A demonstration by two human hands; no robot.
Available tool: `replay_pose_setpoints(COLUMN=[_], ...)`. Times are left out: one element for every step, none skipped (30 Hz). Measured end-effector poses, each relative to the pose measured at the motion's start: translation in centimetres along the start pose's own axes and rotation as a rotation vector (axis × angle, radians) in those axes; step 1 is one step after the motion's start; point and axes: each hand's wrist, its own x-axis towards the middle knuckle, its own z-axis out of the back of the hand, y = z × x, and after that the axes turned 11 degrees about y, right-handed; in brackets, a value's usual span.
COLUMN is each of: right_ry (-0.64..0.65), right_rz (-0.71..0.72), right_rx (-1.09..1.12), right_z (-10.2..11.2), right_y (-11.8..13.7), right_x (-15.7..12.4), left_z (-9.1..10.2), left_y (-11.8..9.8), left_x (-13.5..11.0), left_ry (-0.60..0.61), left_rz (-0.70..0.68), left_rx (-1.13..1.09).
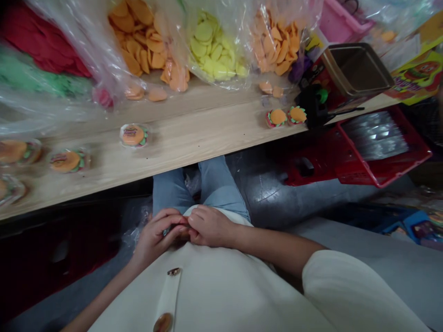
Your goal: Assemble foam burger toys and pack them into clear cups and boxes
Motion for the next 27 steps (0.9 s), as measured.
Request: replay_pose_setpoints(right_ry=[-0.005, -0.011, -0.022, -0.035, -0.044, -0.050, -0.053, -0.057, -0.062, -0.067, -0.073, -0.076, -0.073, -0.069, -0.061, -0.052, -0.041, -0.028, -0.014, 0.001, 0.012, 0.019, 0.020, 0.018, 0.015, 0.011, 0.011], right_rz=[0.016, 0.028, 0.032, 0.032, 0.031, 0.029, 0.032, 0.040, 0.051, 0.062, 0.070, 0.078, 0.082, 0.084, 0.083, 0.074, 0.058, 0.036, 0.016, 0.004, 0.001, 0.013, 0.033, 0.062, 0.092, 0.121, 0.148], right_rx=[0.000, 0.000, -0.003, -0.007, -0.013, -0.020, -0.027, -0.032, -0.035, -0.036, -0.034, -0.029, -0.022, -0.013, -0.007, -0.006, -0.012, -0.026, -0.047, -0.072, -0.098, -0.122, -0.141, -0.155, -0.163, -0.166, -0.164], right_z=[-0.2, -0.4, -0.6, -0.8, -0.9, -1.0, -1.1, -1.1, -1.1, -1.1, -1.1, -1.0, -0.9, -0.7, -0.5, -0.2, 0.1, 0.4, 0.6, 0.9, 1.0, 1.2, 1.2, 1.2, 1.2, 1.1, 1.1], right_y=[0.0, 0.0, 0.0, 0.0, 0.0, 0.0, 0.0, 0.0, 0.0, 0.0, 0.0, 0.0, 0.0, 0.1, 0.1, 0.2, 0.4, 0.5, 0.6, 0.8, 0.8, 0.9, 0.9, 0.8, 0.7, 0.6, 0.4], right_x=[0.0, 0.0, 0.0, 0.0, 0.0, 0.1, 0.1, 0.1, 0.2, 0.2, 0.1, 0.1, 0.1, 0.1, 0.0, 0.0, -0.1, -0.1, -0.1, 0.0, 0.0, 0.2, 0.3, 0.4, 0.6, 0.7, 0.8], left_z=[-0.1, -0.1, -0.2, -0.3, -0.3, -0.3, -0.4, -0.4, -0.4, -0.4, -0.4, -0.4, -0.3, -0.2, 0.0, 0.2, 0.4, 0.6, 0.8, 0.9, 1.0, 1.0, 0.9, 0.8, 0.6, 0.5, 0.4], left_y=[0.0, 0.1, 0.1, 0.2, 0.3, 0.4, 0.5, 0.5, 0.5, 0.5, 0.5, 0.5, 0.5, 0.5, 0.4, 0.4, 0.4, 0.4, 0.4, 0.4, 0.5, 0.5, 0.5, 0.5, 0.5, 0.5, 0.5], left_x=[0.0, 0.0, 0.0, 0.0, 0.0, 0.0, 0.0, -0.1, -0.1, -0.1, -0.1, -0.2, -0.2, -0.3, -0.3, -0.4, -0.5, -0.7, -0.8, -1.0, -1.1, -1.2, -1.2, -1.2, -1.2, -1.2, -1.2], left_ry=[-0.002, -0.008, -0.012, -0.015, -0.014, -0.009, -0.004, 0.003, 0.009, 0.012, 0.019, 0.026, 0.035, 0.043, 0.048, 0.058, 0.072, 0.090, 0.114, 0.134, 0.139, 0.127, 0.103, 0.075, 0.051, 0.036, 0.034], left_rz=[-0.015, -0.028, -0.038, -0.048, -0.061, -0.075, -0.090, -0.104, -0.116, -0.123, -0.124, -0.119, -0.105, -0.081, -0.052, -0.028, -0.013, -0.008, -0.015, -0.028, -0.040, -0.046, -0.047, -0.052, -0.061, -0.070, -0.080], left_rx=[0.016, 0.033, 0.050, 0.067, 0.084, 0.099, 0.115, 0.128, 0.138, 0.143, 0.144, 0.141, 0.132, 0.117, 0.097, 0.072, 0.049, 0.032, 0.024, 0.022, 0.026, 0.033, 0.038, 0.040, 0.040, 0.042, 0.042])
